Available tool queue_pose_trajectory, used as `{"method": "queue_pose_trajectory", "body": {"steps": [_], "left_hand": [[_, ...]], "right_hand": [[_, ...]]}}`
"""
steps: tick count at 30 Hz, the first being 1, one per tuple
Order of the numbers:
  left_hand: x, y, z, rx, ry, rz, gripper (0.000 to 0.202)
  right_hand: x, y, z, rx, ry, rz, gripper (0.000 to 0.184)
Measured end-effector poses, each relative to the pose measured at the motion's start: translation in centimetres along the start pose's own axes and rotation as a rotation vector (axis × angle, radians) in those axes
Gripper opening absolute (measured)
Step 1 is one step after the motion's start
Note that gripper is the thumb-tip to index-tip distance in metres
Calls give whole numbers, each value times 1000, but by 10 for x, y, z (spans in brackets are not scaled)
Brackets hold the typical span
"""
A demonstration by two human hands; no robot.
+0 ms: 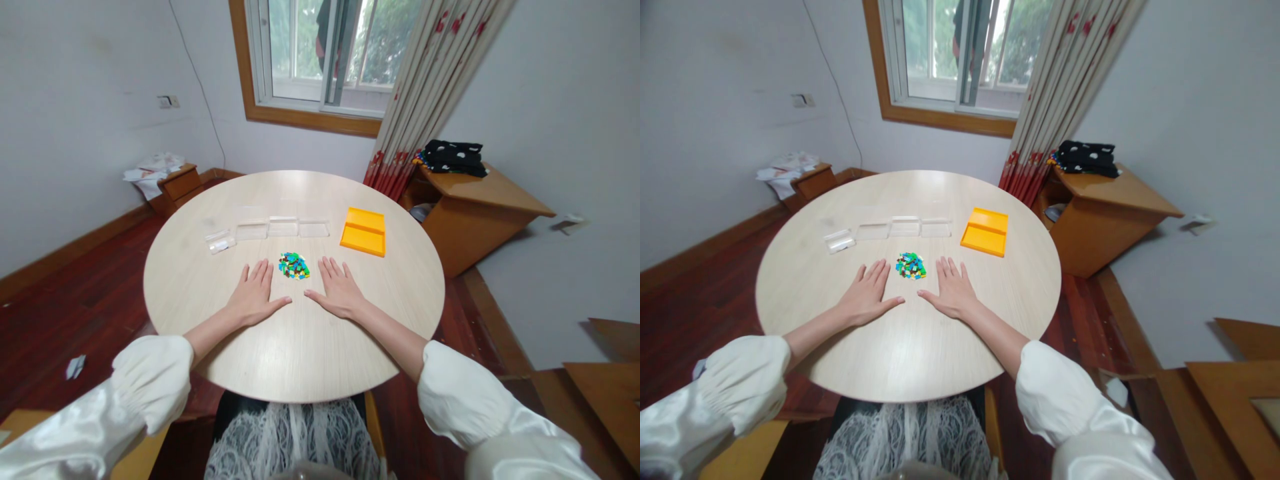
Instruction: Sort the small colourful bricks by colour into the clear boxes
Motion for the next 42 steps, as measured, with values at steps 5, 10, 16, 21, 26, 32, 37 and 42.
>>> {"method": "queue_pose_trajectory", "body": {"steps": [5,10,16,21,26,32,37,42], "left_hand": [[11,-12,7,-137,373,-27,77],[46,-23,13,-517,960,93,48],[81,-28,23,-832,950,285,21],[90,-38,42,-768,450,366,32],[93,-45,42,-592,231,465,41],[99,-48,37,-437,183,485,43],[104,-49,37,-424,184,467,41],[105,-50,36,-420,176,430,40]], "right_hand": [[-9,-20,10,-159,-385,149,91],[-37,-48,17,-497,-993,109,65],[-43,-80,24,-643,-954,106,30],[-27,-104,41,-646,-418,57,27],[-15,-123,42,-500,-104,35,40],[-12,-128,36,-362,-28,63,34],[-10,-126,36,-356,-33,74,32],[-11,-125,36,-373,-51,92,30]]}}
Point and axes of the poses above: each hand's wrist, its own y-axis away from the middle knuckle, its own z-axis out of the back of the hand, x = y × z, the point moved 5 cm from there along -y, towards the middle knuckle, and after that the axes turned 13 degrees about x, right-handed, at the moved point
